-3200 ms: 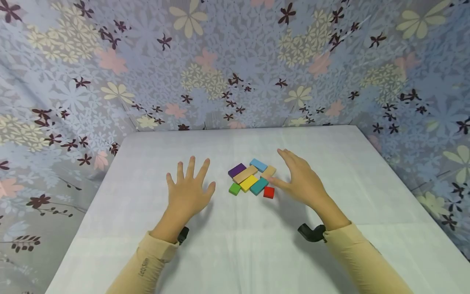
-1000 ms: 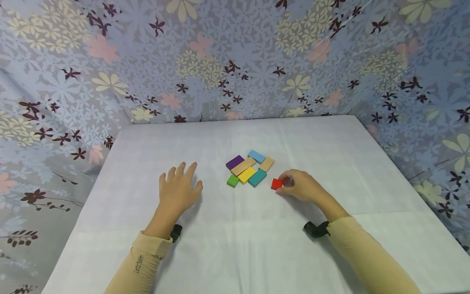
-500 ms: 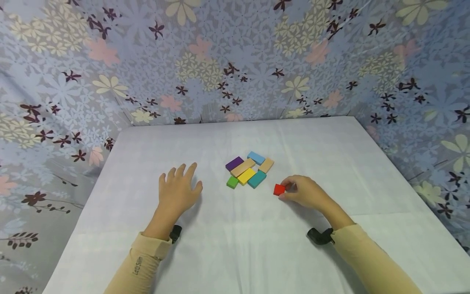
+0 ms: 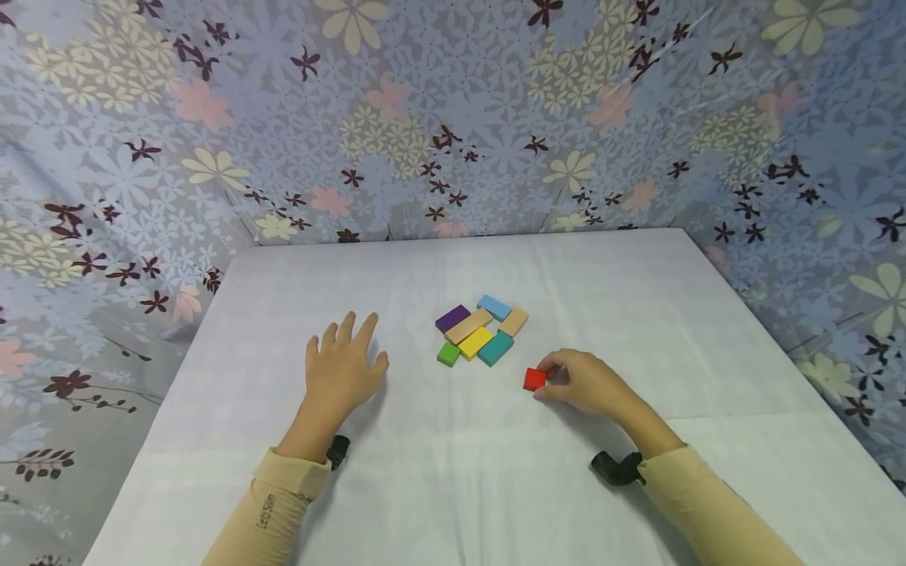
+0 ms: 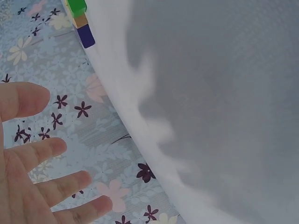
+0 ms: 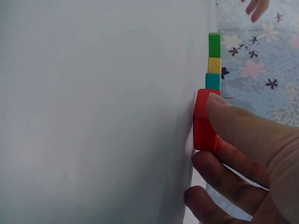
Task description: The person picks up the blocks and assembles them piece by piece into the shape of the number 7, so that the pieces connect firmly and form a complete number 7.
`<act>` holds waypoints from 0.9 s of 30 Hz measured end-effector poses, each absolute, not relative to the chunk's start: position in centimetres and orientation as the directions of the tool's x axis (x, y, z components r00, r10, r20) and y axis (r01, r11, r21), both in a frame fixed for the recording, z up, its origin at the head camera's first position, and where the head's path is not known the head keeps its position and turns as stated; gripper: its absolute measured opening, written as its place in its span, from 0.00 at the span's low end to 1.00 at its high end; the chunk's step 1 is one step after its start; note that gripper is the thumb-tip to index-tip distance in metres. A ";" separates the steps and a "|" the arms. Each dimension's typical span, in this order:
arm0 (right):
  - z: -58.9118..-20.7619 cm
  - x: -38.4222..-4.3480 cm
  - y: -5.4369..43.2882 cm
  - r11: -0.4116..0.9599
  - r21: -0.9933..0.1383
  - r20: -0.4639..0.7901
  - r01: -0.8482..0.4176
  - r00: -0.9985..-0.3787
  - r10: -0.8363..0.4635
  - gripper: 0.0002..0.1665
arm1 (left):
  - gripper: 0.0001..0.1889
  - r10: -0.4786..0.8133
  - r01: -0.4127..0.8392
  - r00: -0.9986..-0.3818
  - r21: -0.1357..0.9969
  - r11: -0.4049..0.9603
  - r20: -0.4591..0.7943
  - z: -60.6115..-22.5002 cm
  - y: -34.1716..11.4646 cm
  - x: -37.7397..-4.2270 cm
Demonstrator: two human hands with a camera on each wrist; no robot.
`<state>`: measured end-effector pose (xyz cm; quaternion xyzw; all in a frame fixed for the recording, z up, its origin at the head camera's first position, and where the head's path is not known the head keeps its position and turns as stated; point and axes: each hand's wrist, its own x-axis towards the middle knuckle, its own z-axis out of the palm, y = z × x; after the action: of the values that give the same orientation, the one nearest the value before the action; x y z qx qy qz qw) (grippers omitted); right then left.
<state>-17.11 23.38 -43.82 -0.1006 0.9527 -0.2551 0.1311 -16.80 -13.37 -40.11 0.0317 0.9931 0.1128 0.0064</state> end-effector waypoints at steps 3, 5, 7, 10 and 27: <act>-43.7 -16.8 23.2 0.850 -0.509 -0.203 -0.133 -0.942 -0.269 0.22 | 0.35 0.066 0.066 -0.998 0.230 0.971 0.007 -40.2 -13.4 -16.8; -43.6 -16.6 23.0 0.851 -0.507 -0.206 -0.138 -0.939 -0.274 0.22 | 0.35 0.068 0.068 -0.998 0.231 0.971 0.012 -40.3 -13.4 -16.9; -43.6 -16.4 22.9 0.852 -0.504 -0.209 -0.142 -0.937 -0.280 0.22 | 0.36 0.068 0.068 -0.998 0.230 0.971 0.009 -40.3 -13.4 -16.9; -43.5 -16.1 22.7 0.857 -0.493 -0.212 -0.153 -0.934 -0.288 0.22 | 0.36 0.067 0.066 -0.998 0.233 0.970 0.005 -40.4 -13.3 -16.9; -42.7 -16.6 22.9 0.855 -0.484 -0.221 -0.189 -0.919 -0.328 0.28 | 0.38 0.068 0.066 -0.998 0.249 0.966 0.002 -41.0 -13.2 -16.7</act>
<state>-16.59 22.92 -42.73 -0.1357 0.9513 -0.2330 0.1492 -16.71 -13.20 -41.04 0.0339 0.9915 0.1255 0.0035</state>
